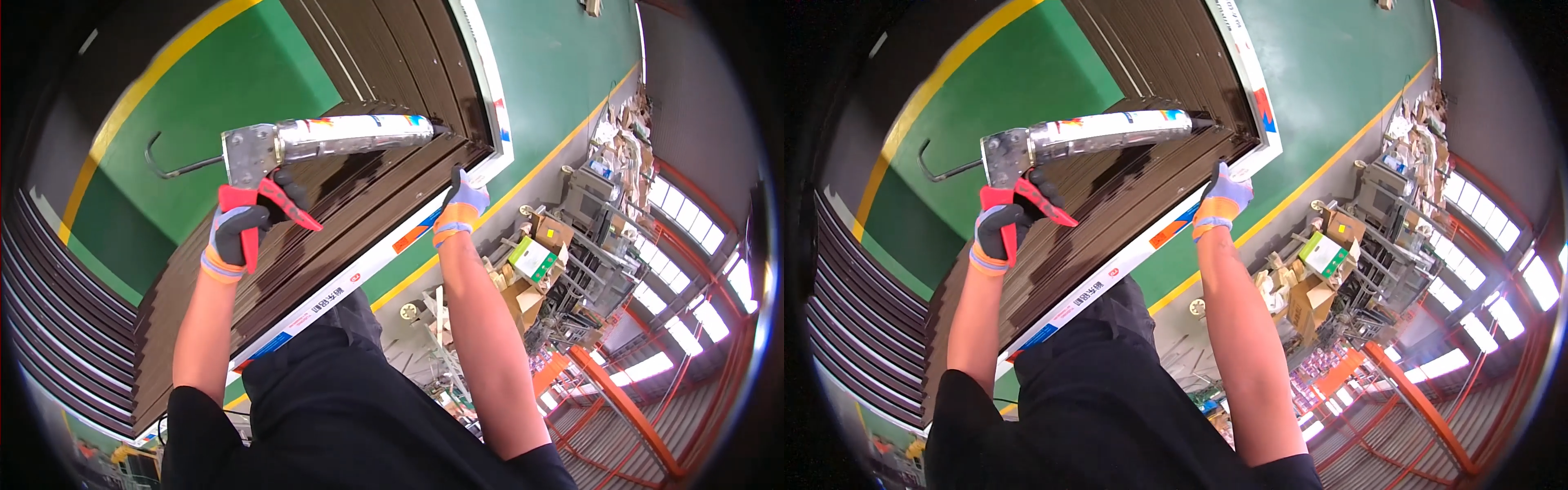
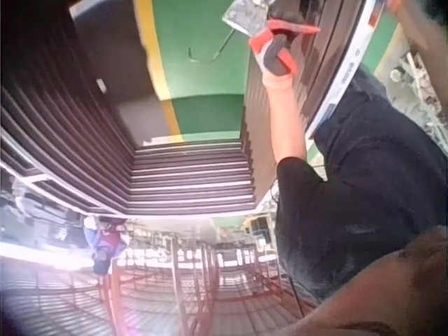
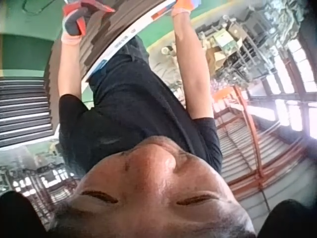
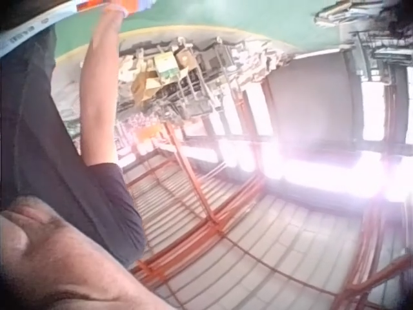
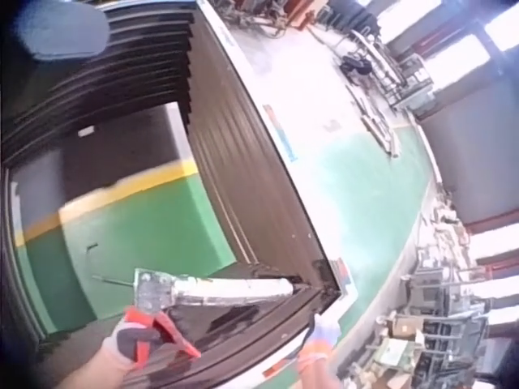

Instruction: Applying sealant to the joints of metal window frames using a caulking gun.

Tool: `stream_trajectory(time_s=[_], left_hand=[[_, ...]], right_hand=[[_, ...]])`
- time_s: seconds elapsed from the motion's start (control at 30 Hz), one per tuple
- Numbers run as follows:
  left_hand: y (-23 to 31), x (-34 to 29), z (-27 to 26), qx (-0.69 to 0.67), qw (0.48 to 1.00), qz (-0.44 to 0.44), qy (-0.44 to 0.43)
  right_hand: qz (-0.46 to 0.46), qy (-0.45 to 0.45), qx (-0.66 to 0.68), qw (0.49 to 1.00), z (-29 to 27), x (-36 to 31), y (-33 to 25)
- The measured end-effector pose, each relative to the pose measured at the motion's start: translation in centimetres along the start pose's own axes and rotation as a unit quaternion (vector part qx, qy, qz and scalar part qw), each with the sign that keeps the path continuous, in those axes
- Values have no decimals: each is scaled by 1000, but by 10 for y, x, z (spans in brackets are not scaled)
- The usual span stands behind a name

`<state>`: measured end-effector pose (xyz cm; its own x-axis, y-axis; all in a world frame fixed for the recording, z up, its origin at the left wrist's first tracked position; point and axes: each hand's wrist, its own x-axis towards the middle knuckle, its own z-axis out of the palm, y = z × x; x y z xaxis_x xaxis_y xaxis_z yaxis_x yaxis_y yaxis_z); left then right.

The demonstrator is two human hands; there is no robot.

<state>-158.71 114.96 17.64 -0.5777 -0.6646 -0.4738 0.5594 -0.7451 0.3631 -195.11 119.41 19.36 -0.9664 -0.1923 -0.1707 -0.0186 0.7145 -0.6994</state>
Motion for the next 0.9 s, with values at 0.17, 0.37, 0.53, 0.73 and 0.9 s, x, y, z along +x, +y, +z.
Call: stream_trajectory(time_s=[0.17,0.37,0.53,0.73,0.9], left_hand=[[-15,11,8,-4,1000,-2,-9],[-22,18,10,9,1000,-15,-21],[-21,19,7,18,999,-12,-38],[-20,18,8,11,998,-26,-48],[-20,17,9,30,997,-9,-65]], right_hand=[[11,15,64,998,1,-7,-1],[-17,16,61,998,1,-6,6],[-10,13,55,998,-1,-6,10],[-2,6,21,1000,-5,-9,10],[-38,2,10,999,-5,-6,17]])
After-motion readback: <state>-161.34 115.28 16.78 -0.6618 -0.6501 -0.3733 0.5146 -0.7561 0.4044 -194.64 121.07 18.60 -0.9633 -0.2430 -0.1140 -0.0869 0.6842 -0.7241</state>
